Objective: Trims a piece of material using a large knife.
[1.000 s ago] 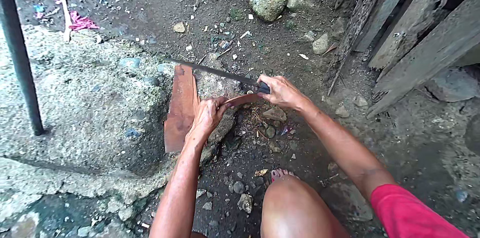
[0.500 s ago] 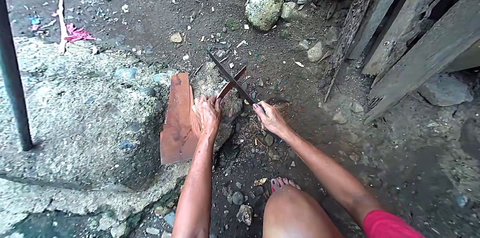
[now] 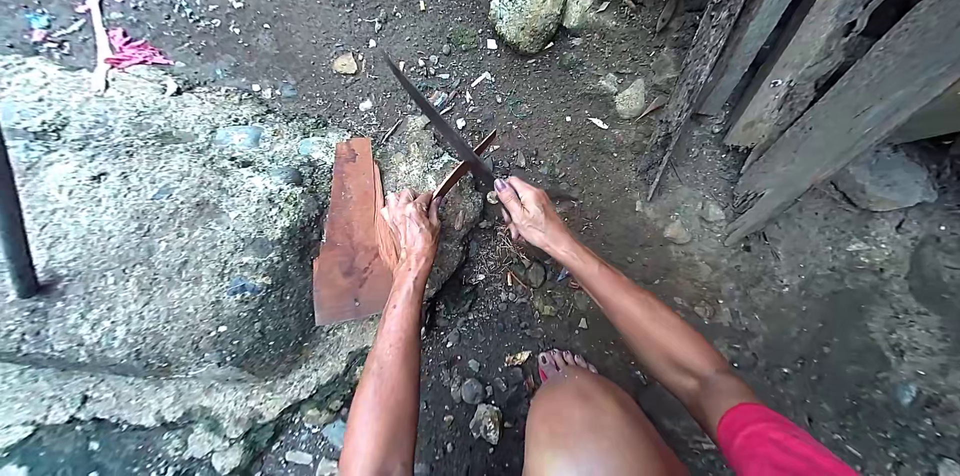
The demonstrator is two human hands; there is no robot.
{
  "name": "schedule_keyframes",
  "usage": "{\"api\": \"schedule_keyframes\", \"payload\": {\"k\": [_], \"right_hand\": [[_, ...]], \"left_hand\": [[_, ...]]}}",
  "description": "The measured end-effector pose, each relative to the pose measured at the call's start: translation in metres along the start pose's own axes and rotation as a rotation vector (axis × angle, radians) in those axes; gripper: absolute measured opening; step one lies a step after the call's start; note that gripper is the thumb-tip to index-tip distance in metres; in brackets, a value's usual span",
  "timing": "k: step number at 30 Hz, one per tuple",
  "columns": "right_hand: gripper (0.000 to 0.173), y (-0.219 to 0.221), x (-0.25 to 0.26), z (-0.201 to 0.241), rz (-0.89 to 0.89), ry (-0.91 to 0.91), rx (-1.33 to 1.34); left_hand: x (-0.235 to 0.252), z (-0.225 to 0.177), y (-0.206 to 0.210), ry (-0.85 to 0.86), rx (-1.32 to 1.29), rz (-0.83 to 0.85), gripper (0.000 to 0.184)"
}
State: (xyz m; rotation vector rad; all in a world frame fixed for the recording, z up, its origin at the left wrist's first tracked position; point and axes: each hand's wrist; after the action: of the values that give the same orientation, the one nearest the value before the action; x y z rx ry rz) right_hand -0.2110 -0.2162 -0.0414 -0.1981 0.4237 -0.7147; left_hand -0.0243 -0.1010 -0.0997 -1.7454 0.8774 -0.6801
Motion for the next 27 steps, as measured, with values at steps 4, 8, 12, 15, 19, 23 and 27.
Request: {"api": "schedule_keyframes", "payload": {"k": [4,8,12,15,19,23,27], "right_hand": [[0.046,-0.017,-0.016,0.069,-0.148,-0.556,0.288],[0.059,-0.014,-0.001,0.080,-0.275,-0.818,0.409],[0.051,0.016,0.018,-0.044,-0.109,-0.136,-0.058],[0.057,0.019,0.026,-0.046,0.002,0.123,-0.188],[0.055,0.017,0.027,-0.041,0.021,0.130,-0.165],[0.051,0.017,0.022,-0.046,0.035,0.081,-0.110],[0.047,0.015,0.013,-0.042,0.018,0.032,-0.094]], "left_hand": [[0.001,0.010,0.005,0.018,0.003,0.022,0.025],[0.003,0.012,0.007,0.035,-0.011,0.011,0.025],[-0.001,0.008,0.005,0.043,0.012,0.008,0.026],[0.000,0.010,0.003,0.066,0.043,0.001,0.027],[0.008,0.012,0.000,0.062,0.065,0.041,0.025],[0.015,0.010,-0.005,0.076,0.097,0.172,0.032],[0.017,-0.003,-0.010,0.063,0.161,0.234,0.034]]}}
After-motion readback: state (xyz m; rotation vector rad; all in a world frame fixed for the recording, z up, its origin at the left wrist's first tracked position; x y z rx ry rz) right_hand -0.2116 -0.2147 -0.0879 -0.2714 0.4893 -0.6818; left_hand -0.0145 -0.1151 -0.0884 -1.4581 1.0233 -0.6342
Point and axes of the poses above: each hand's wrist, its own x-axis towards the middle knuckle, its own y-axis out of the palm, z = x × y, and after that the axes turned 5 degrees about x, right-handed
